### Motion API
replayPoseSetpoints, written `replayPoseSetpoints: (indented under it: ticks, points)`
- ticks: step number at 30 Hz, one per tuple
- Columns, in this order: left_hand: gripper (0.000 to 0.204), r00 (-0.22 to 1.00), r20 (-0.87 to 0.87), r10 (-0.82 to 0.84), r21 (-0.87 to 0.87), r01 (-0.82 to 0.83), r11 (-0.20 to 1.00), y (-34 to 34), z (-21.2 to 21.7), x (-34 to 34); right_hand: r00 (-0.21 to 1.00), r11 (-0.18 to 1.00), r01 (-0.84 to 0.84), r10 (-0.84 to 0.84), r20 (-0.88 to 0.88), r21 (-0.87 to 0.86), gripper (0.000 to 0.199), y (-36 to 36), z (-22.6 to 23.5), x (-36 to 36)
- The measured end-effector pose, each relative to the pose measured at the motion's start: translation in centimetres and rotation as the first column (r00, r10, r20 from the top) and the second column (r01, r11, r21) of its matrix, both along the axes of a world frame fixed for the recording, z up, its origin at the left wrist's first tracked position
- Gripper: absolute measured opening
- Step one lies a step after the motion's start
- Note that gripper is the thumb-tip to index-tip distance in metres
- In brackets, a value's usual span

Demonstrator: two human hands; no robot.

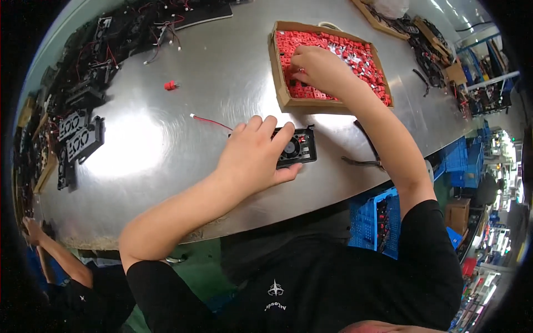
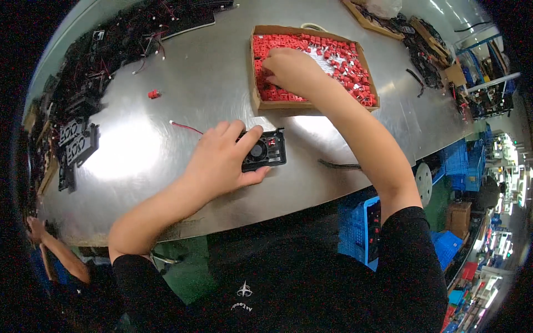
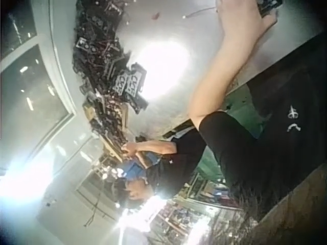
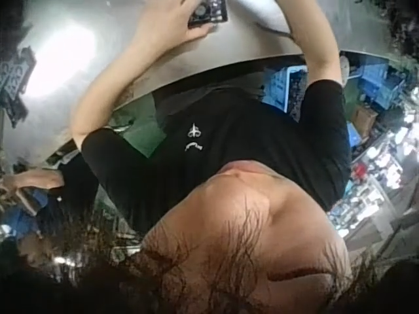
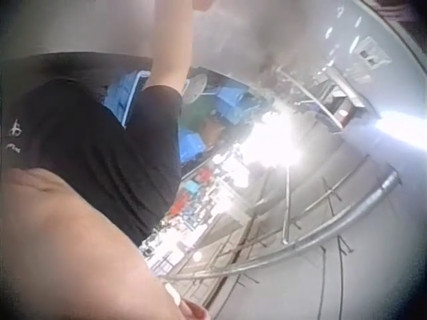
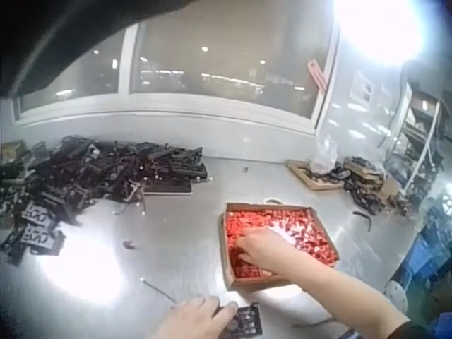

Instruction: Assembling electronic cooling fans by attaching wires to the housing and components.

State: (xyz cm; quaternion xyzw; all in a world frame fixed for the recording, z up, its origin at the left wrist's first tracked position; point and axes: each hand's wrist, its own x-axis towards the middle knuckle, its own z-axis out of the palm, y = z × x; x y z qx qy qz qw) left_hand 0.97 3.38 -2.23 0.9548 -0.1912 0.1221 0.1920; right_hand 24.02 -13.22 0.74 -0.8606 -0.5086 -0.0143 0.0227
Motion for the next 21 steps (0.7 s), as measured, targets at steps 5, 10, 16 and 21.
replayPoseSetpoints:
  ticks: [5,10,16,21]
  points:
    - [0.065,1.0,0.001,-0.012,-0.004,0.012,1.0,-0.1,0.3,0.2,0.997,0.993,0.059,-0.053,-0.06,0.104,0.021,-0.6,0.0,0.3]
    - [0.065,1.0,-0.004,-0.021,-0.022,0.021,1.0,-0.1,-0.1,0.1,0.978,0.96,0.177,-0.147,-0.15,0.216,0.02,-2.3,0.4,-1.1]
    - [0.063,1.0,0.031,0.001,-0.037,0.0,0.999,-0.1,-0.3,0.0,0.87,0.817,0.432,-0.265,-0.416,0.381,0.014,-9.8,-0.5,-11.7]
    - [0.064,1.0,0.005,-0.017,-0.028,0.018,0.999,-0.1,0.0,0.3,0.9,0.834,0.39,-0.256,-0.352,0.39,0.013,-10.8,-1.9,-14.8]
